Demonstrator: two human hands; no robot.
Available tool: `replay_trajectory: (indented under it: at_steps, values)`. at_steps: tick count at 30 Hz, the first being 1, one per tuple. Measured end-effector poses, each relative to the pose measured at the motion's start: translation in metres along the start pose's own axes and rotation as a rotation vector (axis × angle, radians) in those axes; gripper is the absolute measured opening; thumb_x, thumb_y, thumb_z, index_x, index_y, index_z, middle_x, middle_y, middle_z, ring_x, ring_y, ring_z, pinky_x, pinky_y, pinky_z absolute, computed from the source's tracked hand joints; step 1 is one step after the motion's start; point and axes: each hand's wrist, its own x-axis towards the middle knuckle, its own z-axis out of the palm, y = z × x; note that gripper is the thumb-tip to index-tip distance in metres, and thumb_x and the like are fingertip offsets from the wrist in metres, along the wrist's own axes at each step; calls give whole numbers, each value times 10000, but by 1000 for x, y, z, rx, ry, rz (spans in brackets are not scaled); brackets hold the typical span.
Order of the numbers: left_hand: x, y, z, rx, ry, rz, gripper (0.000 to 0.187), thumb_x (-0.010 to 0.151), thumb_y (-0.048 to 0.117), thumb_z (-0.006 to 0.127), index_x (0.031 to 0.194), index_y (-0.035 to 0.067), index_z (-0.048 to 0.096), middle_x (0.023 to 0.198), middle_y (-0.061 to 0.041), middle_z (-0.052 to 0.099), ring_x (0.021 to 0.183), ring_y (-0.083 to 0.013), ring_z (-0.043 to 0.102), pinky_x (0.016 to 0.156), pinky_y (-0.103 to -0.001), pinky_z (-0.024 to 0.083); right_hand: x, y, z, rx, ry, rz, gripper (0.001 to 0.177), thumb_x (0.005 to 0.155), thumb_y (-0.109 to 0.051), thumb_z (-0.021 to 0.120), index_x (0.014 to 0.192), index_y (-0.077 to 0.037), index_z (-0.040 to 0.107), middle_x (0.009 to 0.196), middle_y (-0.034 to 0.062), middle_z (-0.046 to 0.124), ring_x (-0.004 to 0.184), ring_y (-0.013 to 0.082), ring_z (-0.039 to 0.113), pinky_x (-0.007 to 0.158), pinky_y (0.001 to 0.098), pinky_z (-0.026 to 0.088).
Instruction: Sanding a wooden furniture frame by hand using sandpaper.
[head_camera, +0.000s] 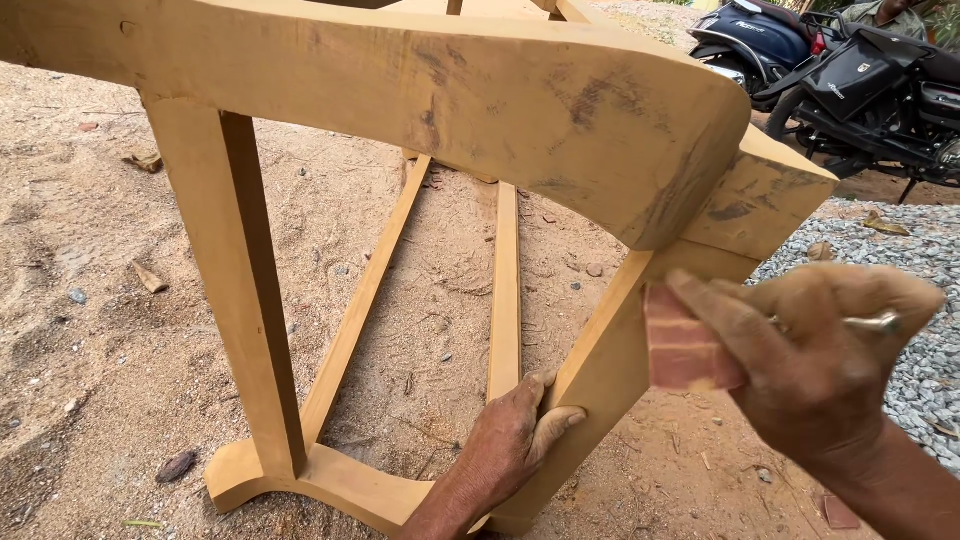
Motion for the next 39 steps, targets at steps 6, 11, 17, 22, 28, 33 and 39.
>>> replay_trajectory:
  at_steps: [6,11,17,22,28,33,39]
  values:
    - [1,-2,-4,-20,-13,-28,554,979,458,620,1335,38,563,995,-187,729,895,-286,752,775,-434,614,-16,-46,-2,397,103,410,271,884,-211,826,1137,-141,759,894,-10,612,885,129,621,982,357,464]
    - [0,-3,1,-36,-9,-38,569,962,441,637,1370,55,546,1025,-197,742,907,-288,759,784,-432,616,-61,-98,17,1366,303,1445,338,947,-49,648,1279,9,626,1190,135,748,1101,172,738,1014,310,591]
    - [-5,-11,11,16,63,72,573,973,410,635,1401,47,519,1094,-207,730,925,-304,757,782,-439,619,-98,-120,34,2068,598,1569,487,986,-43,664,1454,4,534,1300,122,694,968,178,664,725,313,574]
    - [-21,2,12,297,473,687,524,1095,308,629,1441,-29,427,1467,-248,541,1361,-368,570,1116,-474,528,-137,-135,47,1991,451,1712,477,997,-60,649,1449,54,549,1159,226,683,936,267,674,723,399,578]
    - [-42,12,25,469,208,999,331,1106,182,563,1424,94,588,1488,-86,605,1429,-258,591,1260,-454,467,-190,-129,58,1927,152,1983,545,866,-81,546,1410,-100,517,1271,192,675,1171,298,671,912,518,610]
    - [-45,3,39,412,-36,981,379,1060,172,563,1419,59,611,1440,-122,634,1351,-275,635,1187,-440,509,-280,-144,94,1951,138,1911,520,941,-81,533,1453,8,513,1408,241,614,1241,289,627,1023,455,526]
    - [-51,-12,72,283,-141,819,348,1034,137,633,1371,49,649,1271,-143,661,1160,-284,689,1055,-418,571,-324,-119,96,1645,-147,1809,642,951,-270,584,1534,-34,455,1332,319,658,1173,422,722,1027,516,584]
